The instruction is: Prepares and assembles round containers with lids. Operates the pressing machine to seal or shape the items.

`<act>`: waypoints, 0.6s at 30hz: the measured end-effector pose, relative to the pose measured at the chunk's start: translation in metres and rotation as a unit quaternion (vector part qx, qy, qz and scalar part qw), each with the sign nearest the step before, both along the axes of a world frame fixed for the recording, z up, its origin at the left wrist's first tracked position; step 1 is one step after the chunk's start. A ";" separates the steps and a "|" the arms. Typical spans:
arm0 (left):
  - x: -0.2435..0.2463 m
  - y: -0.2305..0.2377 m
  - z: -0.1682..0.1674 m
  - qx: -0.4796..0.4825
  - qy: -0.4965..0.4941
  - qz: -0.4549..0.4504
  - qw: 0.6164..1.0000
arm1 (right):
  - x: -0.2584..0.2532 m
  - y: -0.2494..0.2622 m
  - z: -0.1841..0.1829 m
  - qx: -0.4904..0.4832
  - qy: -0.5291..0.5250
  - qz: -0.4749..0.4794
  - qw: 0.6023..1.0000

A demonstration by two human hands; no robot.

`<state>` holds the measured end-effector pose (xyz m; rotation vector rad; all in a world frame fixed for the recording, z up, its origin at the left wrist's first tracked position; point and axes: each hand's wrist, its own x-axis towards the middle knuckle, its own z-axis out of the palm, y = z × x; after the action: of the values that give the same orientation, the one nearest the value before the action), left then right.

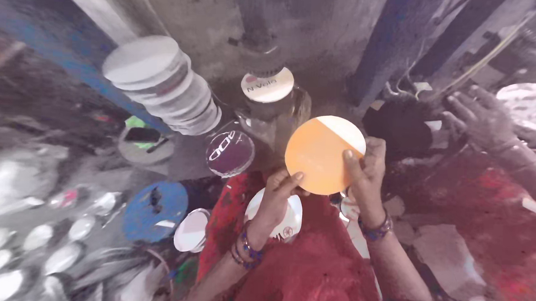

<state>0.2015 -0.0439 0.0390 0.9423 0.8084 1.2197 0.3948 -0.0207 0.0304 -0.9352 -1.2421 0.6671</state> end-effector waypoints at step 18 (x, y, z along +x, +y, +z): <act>-0.037 -0.001 -0.018 -0.017 0.115 0.077 0.990 | 0.094 -0.015 0.006 -0.135 -0.431 0.088 0.888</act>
<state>0.1644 -0.0446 0.0215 1.0194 1.0987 1.2404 0.4889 -0.0362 0.0367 -1.4430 -2.0752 0.5829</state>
